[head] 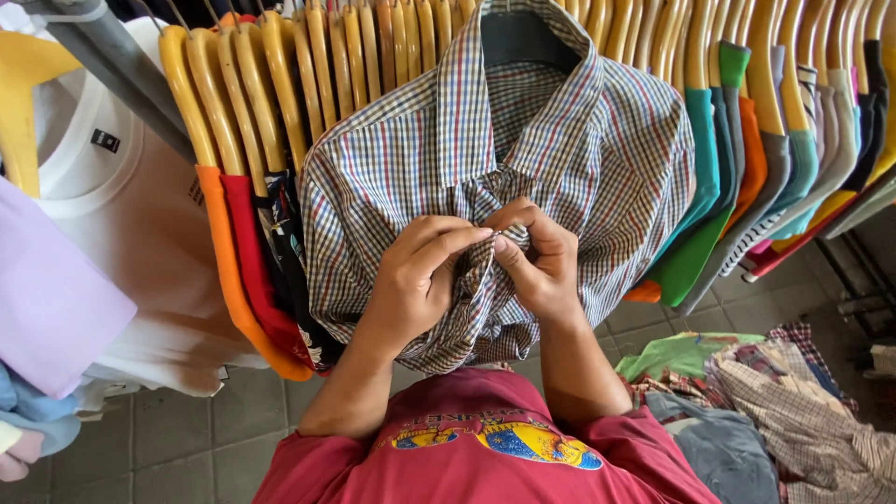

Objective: The person buttons a plaid shirt hanging on a rack, starting at the collar and working downward. They manipulate the collar and placket, aligning buttons and buttonholes, and fasten several buttons by hand.

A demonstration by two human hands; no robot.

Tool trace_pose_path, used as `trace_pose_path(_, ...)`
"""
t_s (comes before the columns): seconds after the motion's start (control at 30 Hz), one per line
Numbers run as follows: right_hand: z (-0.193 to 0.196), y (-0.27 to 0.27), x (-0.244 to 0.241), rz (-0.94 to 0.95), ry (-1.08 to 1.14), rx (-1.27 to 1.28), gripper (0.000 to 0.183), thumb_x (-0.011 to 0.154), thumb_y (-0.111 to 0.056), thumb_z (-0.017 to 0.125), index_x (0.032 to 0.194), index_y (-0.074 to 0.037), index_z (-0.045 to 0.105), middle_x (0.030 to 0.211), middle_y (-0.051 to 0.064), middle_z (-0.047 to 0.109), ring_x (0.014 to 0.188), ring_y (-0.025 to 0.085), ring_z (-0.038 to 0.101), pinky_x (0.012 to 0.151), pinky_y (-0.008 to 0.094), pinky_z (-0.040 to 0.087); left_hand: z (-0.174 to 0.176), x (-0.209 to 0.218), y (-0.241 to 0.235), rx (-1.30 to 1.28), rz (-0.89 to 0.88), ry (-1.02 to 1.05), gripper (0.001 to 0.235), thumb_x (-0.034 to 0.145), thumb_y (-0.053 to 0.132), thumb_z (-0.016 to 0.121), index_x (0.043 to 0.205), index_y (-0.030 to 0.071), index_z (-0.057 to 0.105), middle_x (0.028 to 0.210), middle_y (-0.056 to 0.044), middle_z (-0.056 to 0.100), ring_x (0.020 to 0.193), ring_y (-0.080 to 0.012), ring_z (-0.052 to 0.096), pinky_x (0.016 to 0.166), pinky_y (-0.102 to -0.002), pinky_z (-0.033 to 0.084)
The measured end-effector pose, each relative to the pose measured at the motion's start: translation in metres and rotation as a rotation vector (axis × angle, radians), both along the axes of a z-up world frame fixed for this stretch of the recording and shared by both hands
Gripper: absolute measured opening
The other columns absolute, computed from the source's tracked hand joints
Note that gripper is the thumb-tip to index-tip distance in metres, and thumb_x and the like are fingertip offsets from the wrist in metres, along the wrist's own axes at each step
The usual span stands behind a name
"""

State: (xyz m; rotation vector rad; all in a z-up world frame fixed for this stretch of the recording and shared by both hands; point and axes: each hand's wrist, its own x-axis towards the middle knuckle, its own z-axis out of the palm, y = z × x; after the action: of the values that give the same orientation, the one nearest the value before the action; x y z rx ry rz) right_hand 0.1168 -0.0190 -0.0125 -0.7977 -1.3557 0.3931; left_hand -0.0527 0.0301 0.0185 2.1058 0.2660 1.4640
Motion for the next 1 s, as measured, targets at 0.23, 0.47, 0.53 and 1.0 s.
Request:
trace_pose_path(0.23,-0.007,-0.020,-0.007,-0.108,0.013,-0.029,0.015,0.096,-0.005,0.070,0.089,0.007,0.064,0.084,0.022,0.068,0.074,0.026,0.063,0.068,0.035,0.048,-0.018,-0.001,0.008,-0.027,-0.128,0.024,0.017,0.094,-0.002,0.072,0.110,0.003,0.074,0.097,-0.011,0.073,0.093,-0.0350,0.072,0.080,-0.044,0.060)
trace_pose_path(0.47,-0.007,-0.043,0.017,-0.016,-0.120,-0.308,0.012,0.092,-0.005,0.076,0.092,0.006,0.070,0.090,0.018,0.073,0.081,0.016,0.059,0.069,0.029,0.045,-0.041,0.002,0.004,0.247,-0.064,0.096,0.022,0.095,-0.007,0.067,0.114,0.003,0.074,0.098,-0.013,0.069,0.095,-0.0330,0.070,0.084,-0.044,0.060)
trace_pose_path(0.53,0.005,-0.049,0.022,-0.033,-0.185,-0.375,0.011,0.091,-0.005,0.078,0.094,0.005,0.073,0.091,0.015,0.075,0.083,0.010,0.057,0.069,0.026,0.043,-0.045,0.006,0.006,0.295,-0.074,0.093,0.023,0.095,-0.007,0.065,0.114,0.002,0.074,0.098,-0.013,0.069,0.095,-0.0335,0.069,0.085,-0.044,0.060)
trace_pose_path(1.0,0.010,-0.050,-0.005,-0.330,-0.404,-0.203,0.010,0.089,-0.006,0.081,0.100,-0.006,0.078,0.093,0.009,0.079,0.088,0.030,0.076,0.083,0.039,0.056,-0.032,-0.010,-0.002,-0.068,-0.087,0.089,0.022,0.086,-0.009,0.075,0.105,0.002,0.078,0.093,-0.013,0.077,0.089,-0.0335,0.077,0.078,-0.042,0.062)
